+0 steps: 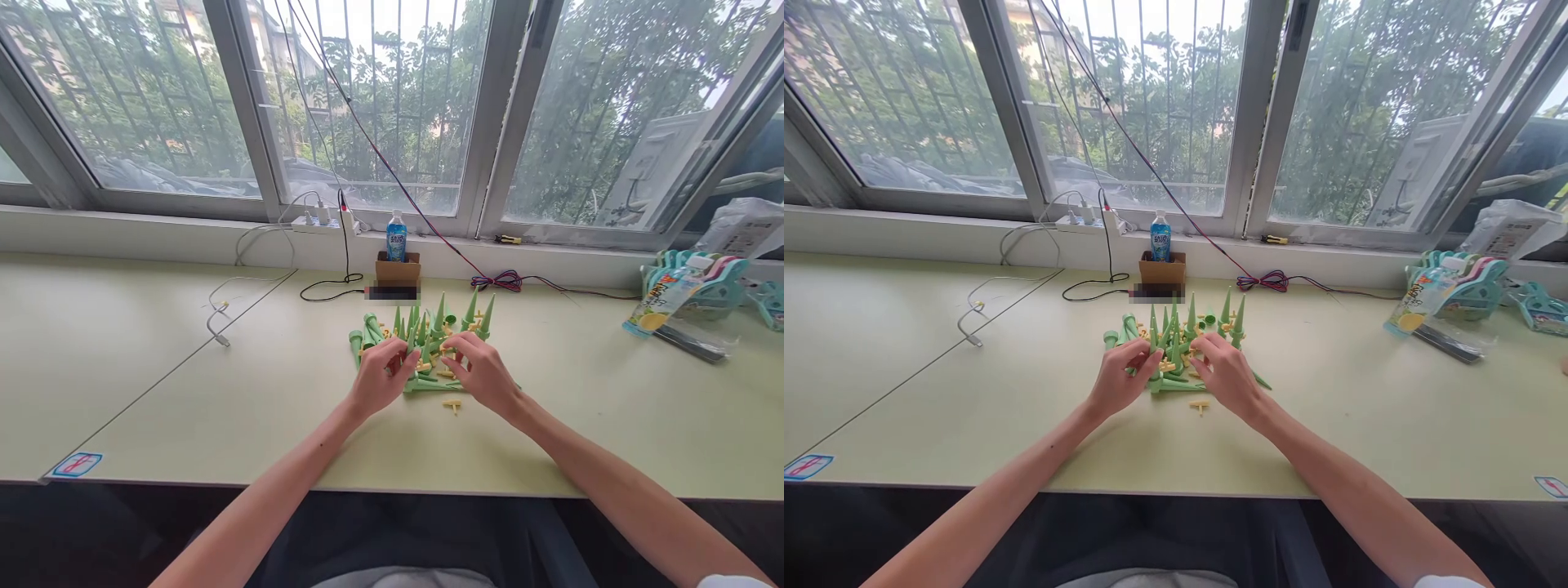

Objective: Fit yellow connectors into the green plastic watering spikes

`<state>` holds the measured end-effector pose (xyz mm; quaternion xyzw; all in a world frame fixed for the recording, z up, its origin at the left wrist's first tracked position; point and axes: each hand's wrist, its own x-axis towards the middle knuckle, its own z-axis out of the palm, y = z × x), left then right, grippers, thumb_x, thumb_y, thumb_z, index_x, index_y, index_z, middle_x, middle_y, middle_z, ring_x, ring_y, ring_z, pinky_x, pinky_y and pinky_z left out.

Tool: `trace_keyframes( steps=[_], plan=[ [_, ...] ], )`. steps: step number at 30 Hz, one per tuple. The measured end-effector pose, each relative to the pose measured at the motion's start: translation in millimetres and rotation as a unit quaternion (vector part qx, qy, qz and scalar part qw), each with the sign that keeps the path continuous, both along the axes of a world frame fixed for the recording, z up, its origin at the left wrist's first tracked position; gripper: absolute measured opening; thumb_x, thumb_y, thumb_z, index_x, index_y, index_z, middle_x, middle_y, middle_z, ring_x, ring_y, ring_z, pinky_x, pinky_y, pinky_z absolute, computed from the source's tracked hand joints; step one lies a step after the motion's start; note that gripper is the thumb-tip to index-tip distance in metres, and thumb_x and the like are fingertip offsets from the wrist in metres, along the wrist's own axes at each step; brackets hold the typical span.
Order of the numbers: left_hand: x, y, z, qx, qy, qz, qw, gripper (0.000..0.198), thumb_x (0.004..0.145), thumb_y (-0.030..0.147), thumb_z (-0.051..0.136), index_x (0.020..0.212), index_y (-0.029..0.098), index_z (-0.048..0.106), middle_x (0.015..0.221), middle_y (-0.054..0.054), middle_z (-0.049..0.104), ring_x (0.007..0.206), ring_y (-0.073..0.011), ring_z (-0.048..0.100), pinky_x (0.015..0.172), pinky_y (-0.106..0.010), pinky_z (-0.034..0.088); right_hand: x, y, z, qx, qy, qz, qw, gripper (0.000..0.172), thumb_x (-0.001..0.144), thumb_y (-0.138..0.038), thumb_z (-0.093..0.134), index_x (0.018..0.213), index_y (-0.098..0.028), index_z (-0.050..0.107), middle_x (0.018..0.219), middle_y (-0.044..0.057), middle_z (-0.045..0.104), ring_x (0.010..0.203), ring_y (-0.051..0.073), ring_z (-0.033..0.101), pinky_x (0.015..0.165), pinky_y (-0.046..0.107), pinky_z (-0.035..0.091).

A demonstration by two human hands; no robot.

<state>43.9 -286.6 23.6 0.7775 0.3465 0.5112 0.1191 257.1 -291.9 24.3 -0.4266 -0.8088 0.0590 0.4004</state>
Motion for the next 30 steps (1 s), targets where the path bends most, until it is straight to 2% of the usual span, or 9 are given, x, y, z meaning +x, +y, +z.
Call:
trace_keyframes(
  steps=[2,5,16,20,30],
  plan=[
    [0.6,0.0,-0.5,-0.007,-0.004,-0.004,1.000,0.035,0.090,0.029,0.056,0.063,0.018,0.036,0.060,0.004,0.039,0.053,-0.0076,0.035,0.049,-0.021,0.032,-4.5,-2.5,-0.8,0.006,0.044,0.039,0.998,0.009,0.091,-0.022,0.057,0.099,-0.021,0.061,0.103,0.006,0.062,0.071,0.013,0.061,0.059,0.025,0.052],
    [1.2,0.3,-1.2,-0.012,-0.007,-0.005,1.000,0.035,0.090,0.030,0.056,0.063,0.018,0.037,0.060,0.004,0.039,0.053,-0.0077,0.036,0.049,-0.021,0.032,-8.4,-5.5,-0.2,0.011,0.084,0.063,0.994,0.010,0.092,-0.027,0.057,0.099,-0.022,0.061,0.103,0.007,0.061,0.077,0.015,0.062,0.059,0.025,0.055],
    [1.5,0.2,-1.1,-0.008,-0.002,-0.004,1.000,0.036,0.091,0.031,0.055,0.062,0.018,0.038,0.059,0.004,0.039,0.053,-0.0078,0.036,0.048,-0.020,0.032,-10.2,-10.4,3.5,-0.018,0.100,0.068,0.993,0.018,0.094,-0.031,0.057,0.106,-0.025,0.068,0.105,0.007,0.058,0.082,0.016,0.064,0.080,0.034,0.056],
    [0.7,0.2,-1.4,-0.009,0.003,-0.002,1.000,0.037,0.091,0.031,0.055,0.062,0.018,0.037,0.059,0.004,0.038,0.053,-0.0080,0.036,0.048,-0.021,0.031,-11.9,-10.9,1.1,-0.024,0.116,0.081,0.990,0.016,0.093,-0.031,0.058,0.101,-0.025,0.071,0.102,0.006,0.057,0.087,0.017,0.064,0.080,0.033,0.056],
    [0.2,1.4,-1.8,-0.012,-0.006,-0.003,1.000,0.037,0.091,0.030,0.055,0.062,0.018,0.035,0.059,0.004,0.037,0.053,-0.0079,0.035,0.048,-0.021,0.030,-10.3,-8.1,-2.1,-0.055,0.173,0.105,0.978,0.016,0.090,-0.034,0.063,0.098,-0.025,0.073,0.103,0.008,0.064,0.082,0.017,0.064,0.073,0.033,0.059]
  ],
)
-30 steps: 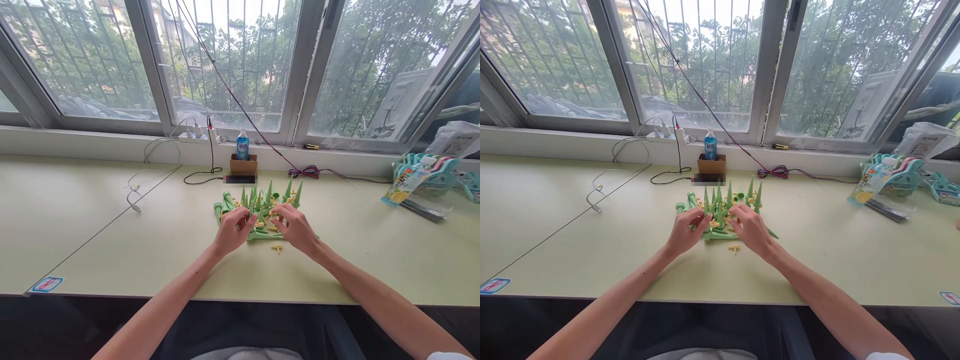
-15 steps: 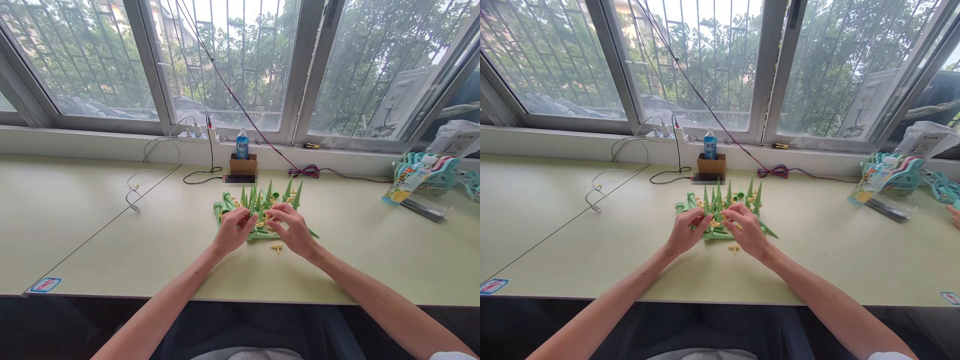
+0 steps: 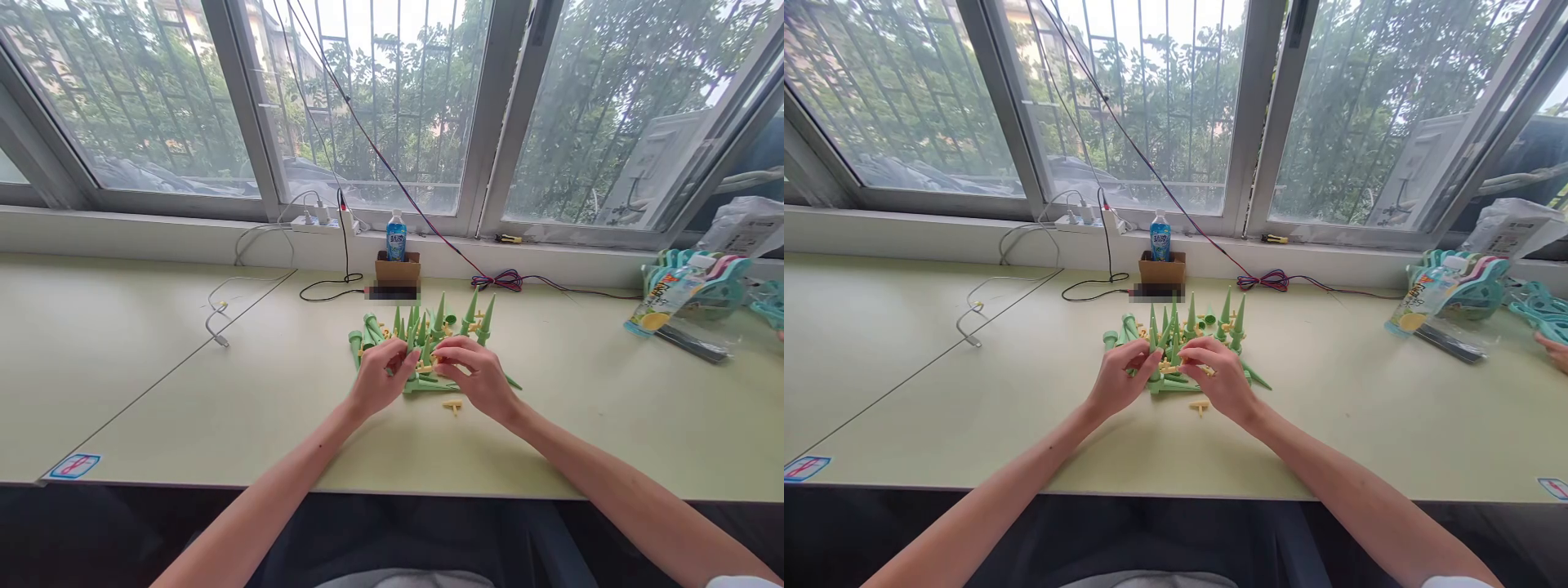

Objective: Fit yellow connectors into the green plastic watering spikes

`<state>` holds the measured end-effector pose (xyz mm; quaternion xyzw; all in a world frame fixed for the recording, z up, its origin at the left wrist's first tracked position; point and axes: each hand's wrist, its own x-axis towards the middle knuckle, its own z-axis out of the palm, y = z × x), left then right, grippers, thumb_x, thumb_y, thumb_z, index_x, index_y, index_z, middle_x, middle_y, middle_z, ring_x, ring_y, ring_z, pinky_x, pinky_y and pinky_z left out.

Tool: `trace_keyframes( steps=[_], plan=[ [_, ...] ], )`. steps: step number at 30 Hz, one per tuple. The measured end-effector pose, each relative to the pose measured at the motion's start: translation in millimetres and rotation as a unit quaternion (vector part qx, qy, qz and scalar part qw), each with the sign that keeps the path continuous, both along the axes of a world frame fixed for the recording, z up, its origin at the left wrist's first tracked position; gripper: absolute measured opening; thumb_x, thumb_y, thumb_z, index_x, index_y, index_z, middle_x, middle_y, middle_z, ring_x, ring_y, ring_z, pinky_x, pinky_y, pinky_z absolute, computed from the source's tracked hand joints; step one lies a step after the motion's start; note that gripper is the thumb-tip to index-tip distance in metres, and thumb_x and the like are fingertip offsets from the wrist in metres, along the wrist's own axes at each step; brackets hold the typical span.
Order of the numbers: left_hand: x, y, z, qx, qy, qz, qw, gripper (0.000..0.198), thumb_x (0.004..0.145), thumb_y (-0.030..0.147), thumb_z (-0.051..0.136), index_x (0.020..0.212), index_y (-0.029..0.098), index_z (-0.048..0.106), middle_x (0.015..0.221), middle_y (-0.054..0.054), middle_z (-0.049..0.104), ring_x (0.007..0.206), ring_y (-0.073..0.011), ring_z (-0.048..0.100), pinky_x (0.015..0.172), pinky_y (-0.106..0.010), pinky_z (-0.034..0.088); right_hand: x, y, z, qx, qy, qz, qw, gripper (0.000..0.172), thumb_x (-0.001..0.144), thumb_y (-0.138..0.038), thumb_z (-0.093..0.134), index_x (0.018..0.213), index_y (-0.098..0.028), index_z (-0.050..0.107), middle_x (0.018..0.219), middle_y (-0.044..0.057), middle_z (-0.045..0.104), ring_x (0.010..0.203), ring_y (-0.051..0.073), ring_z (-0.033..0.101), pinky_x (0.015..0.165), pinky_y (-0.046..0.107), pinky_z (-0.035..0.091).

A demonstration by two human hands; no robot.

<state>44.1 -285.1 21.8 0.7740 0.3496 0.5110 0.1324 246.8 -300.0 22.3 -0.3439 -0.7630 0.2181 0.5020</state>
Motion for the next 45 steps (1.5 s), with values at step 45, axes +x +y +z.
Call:
trace_keyframes(
  steps=[45],
  plan=[
    [0.9,-2.5,4.8,-0.015,-0.036,-0.029,0.999,0.042,0.090,0.036,0.055,0.061,0.019,0.031,0.059,0.005,0.032,0.050,-0.0072,0.029,0.045,-0.021,0.028,-1.8,-0.1,-0.6,-0.013,0.057,0.000,0.998,0.017,0.086,-0.036,0.067,0.095,-0.024,0.074,0.096,0.007,0.065,0.076,0.015,0.064,0.065,0.028,0.059]
  ],
)
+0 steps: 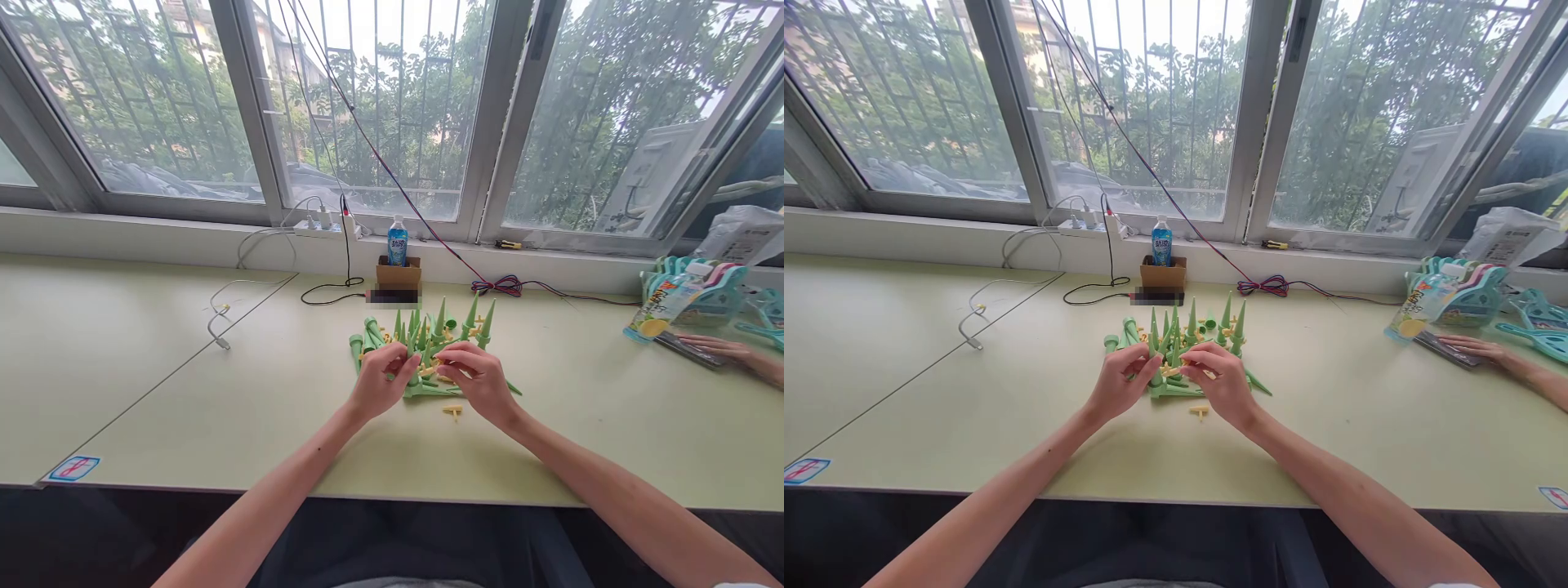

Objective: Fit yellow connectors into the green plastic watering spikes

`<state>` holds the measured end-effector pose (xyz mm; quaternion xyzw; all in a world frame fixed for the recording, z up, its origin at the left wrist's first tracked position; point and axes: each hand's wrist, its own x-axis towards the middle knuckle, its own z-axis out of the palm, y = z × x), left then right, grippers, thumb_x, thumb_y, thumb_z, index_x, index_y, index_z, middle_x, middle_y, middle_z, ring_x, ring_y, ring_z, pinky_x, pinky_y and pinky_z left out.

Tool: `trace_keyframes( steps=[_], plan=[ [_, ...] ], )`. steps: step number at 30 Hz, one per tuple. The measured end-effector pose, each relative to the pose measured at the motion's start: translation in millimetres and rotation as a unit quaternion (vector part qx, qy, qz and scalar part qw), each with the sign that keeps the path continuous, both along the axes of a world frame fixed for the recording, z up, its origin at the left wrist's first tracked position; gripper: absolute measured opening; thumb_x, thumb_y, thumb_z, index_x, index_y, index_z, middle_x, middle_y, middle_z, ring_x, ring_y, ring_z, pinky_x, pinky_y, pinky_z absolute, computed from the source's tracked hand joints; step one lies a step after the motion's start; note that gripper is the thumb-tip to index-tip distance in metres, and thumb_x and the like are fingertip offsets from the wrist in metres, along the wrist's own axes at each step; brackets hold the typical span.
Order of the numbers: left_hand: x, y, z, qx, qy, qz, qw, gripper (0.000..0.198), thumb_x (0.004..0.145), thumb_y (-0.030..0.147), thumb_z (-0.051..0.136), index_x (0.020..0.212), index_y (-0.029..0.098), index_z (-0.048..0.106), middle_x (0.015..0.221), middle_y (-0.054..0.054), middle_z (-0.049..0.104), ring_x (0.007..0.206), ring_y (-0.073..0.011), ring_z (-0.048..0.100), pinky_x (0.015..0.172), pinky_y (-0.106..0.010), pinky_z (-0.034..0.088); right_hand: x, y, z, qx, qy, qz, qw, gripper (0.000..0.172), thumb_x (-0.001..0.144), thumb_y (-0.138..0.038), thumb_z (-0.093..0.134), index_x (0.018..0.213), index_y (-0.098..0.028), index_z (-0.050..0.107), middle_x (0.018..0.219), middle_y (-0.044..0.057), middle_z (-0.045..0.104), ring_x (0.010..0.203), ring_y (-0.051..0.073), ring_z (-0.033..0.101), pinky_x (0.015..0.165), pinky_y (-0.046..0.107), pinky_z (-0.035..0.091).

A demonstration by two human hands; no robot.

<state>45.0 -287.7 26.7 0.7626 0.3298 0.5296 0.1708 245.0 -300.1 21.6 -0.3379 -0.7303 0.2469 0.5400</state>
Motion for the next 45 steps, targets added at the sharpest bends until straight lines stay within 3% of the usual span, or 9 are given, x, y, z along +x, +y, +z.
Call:
trace_keyframes(
  steps=[21,29,36,45],
  plan=[
    [-0.7,0.8,-3.1,-0.017,0.040,0.027,0.999,0.040,0.091,0.034,0.055,0.062,0.018,0.032,0.059,0.004,0.034,0.054,-0.0080,0.030,0.049,-0.021,0.027,-3.2,-1.0,-5.5,-0.016,-0.006,0.065,0.998,0.015,0.090,-0.033,0.063,0.094,-0.022,0.073,0.093,0.007,0.064,0.071,0.015,0.065,0.066,0.031,0.059],
    [-1.2,0.4,-4.5,-0.029,0.049,-0.012,0.998,0.038,0.091,0.034,0.054,0.064,0.018,0.033,0.061,0.004,0.036,0.055,-0.0081,0.032,0.051,-0.021,0.029,-2.3,-2.2,-5.1,-0.017,-0.064,0.021,0.998,0.013,0.091,-0.030,0.061,0.091,-0.020,0.070,0.076,0.003,0.064,0.064,0.014,0.061,0.060,0.027,0.053],
    [-1.3,1.0,-5.1,-0.021,0.064,-0.011,0.998,0.037,0.092,0.033,0.053,0.064,0.018,0.034,0.062,0.004,0.038,0.056,-0.0086,0.034,0.051,-0.021,0.030,-2.3,-4.6,-3.0,-0.014,-0.113,0.010,0.993,0.020,0.096,-0.031,0.052,0.092,-0.020,0.068,0.073,0.002,0.065,0.061,0.013,0.059,0.058,0.026,0.051],
    [-1.5,1.4,-3.3,-0.002,0.072,0.009,0.997,0.035,0.093,0.032,0.052,0.065,0.019,0.037,0.061,0.004,0.038,0.056,-0.0089,0.036,0.052,-0.021,0.032,-4.4,-4.4,-4.8,0.003,-0.120,0.017,0.993,0.014,0.092,-0.030,0.059,0.095,-0.020,0.067,0.080,0.003,0.066,0.070,0.014,0.061,0.063,0.025,0.052]
  ],
)
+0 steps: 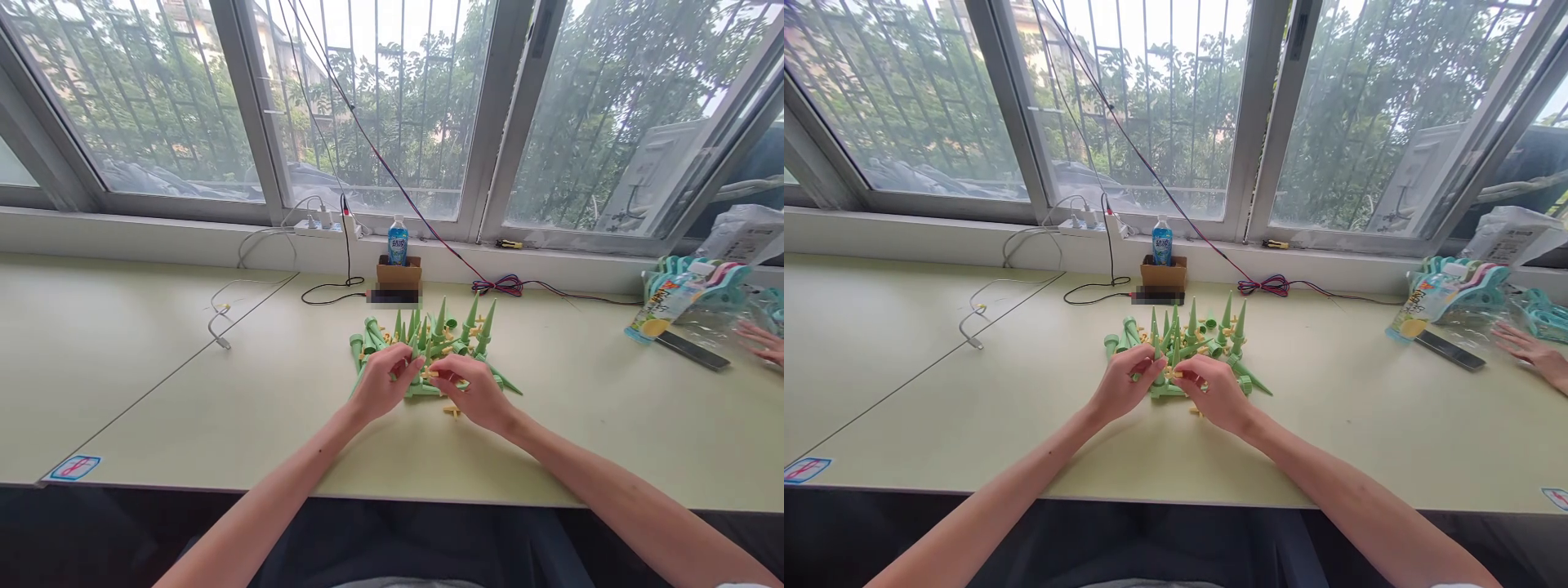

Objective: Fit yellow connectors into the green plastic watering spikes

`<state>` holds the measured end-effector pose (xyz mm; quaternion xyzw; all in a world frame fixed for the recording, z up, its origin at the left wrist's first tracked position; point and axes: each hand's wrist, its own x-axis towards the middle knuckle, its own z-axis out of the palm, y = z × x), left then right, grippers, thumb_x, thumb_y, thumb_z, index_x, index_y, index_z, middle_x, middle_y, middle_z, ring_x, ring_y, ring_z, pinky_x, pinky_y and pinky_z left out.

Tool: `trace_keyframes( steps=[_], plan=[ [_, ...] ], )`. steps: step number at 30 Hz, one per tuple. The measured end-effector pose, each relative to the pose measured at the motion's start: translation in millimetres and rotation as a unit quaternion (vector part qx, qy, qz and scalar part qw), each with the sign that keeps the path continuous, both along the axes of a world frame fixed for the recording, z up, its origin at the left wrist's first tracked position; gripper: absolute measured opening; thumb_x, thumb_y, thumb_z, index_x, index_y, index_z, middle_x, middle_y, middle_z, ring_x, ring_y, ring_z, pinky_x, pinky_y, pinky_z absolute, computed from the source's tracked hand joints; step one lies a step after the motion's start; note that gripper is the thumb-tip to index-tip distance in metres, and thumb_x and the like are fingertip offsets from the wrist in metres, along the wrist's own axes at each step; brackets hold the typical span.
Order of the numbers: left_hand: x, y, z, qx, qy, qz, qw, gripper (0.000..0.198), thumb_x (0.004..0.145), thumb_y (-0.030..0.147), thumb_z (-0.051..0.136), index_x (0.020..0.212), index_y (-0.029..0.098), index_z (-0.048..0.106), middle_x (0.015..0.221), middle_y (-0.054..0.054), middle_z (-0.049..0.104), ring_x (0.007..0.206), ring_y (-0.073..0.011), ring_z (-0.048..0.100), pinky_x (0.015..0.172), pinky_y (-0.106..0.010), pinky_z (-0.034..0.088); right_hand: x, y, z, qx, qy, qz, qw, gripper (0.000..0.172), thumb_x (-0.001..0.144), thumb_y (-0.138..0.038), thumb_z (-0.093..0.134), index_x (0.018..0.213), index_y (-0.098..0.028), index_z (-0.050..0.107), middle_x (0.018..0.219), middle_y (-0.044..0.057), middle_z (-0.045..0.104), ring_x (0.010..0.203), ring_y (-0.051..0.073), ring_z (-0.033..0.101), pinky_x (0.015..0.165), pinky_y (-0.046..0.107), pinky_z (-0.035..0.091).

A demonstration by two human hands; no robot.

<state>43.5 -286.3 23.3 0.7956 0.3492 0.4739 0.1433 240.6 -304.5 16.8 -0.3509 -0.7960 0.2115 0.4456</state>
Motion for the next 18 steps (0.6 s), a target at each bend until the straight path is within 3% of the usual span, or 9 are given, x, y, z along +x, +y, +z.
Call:
trace_keyframes(
  steps=[8,13,18],
  plan=[
    [0.9,-0.7,-0.2,-0.004,0.001,-0.013,1.000,0.033,0.093,0.034,0.052,0.066,0.018,0.041,0.064,0.004,0.042,0.054,-0.0077,0.038,0.050,-0.020,0.034,1.2,0.2,1.4,-0.007,-0.079,-0.007,0.997,0.038,0.099,-0.034,0.044,0.070,-0.017,0.062,0.060,0.000,0.060,0.055,0.011,0.051,0.058,0.025,0.042],
    [0.6,-0.8,0.3,0.001,0.008,-0.005,1.000,0.032,0.093,0.033,0.051,0.067,0.018,0.040,0.063,0.004,0.040,0.055,-0.0081,0.037,0.051,-0.020,0.033,-0.4,-2.2,1.3,-0.033,-0.043,-0.012,0.998,0.021,0.093,-0.037,0.056,0.098,-0.018,0.064,0.070,0.001,0.064,0.060,0.013,0.056,0.060,0.025,0.047],
    [0.1,-1.4,0.5,-0.008,0.011,-0.002,1.000,0.032,0.093,0.034,0.050,0.067,0.018,0.040,0.064,0.003,0.041,0.055,-0.0082,0.038,0.052,-0.020,0.034,-1.5,-2.2,0.3,-0.036,-0.037,-0.001,0.999,0.016,0.093,-0.033,0.055,0.094,-0.019,0.063,0.071,0.001,0.064,0.062,0.014,0.058,0.059,0.025,0.048]
  ],
)
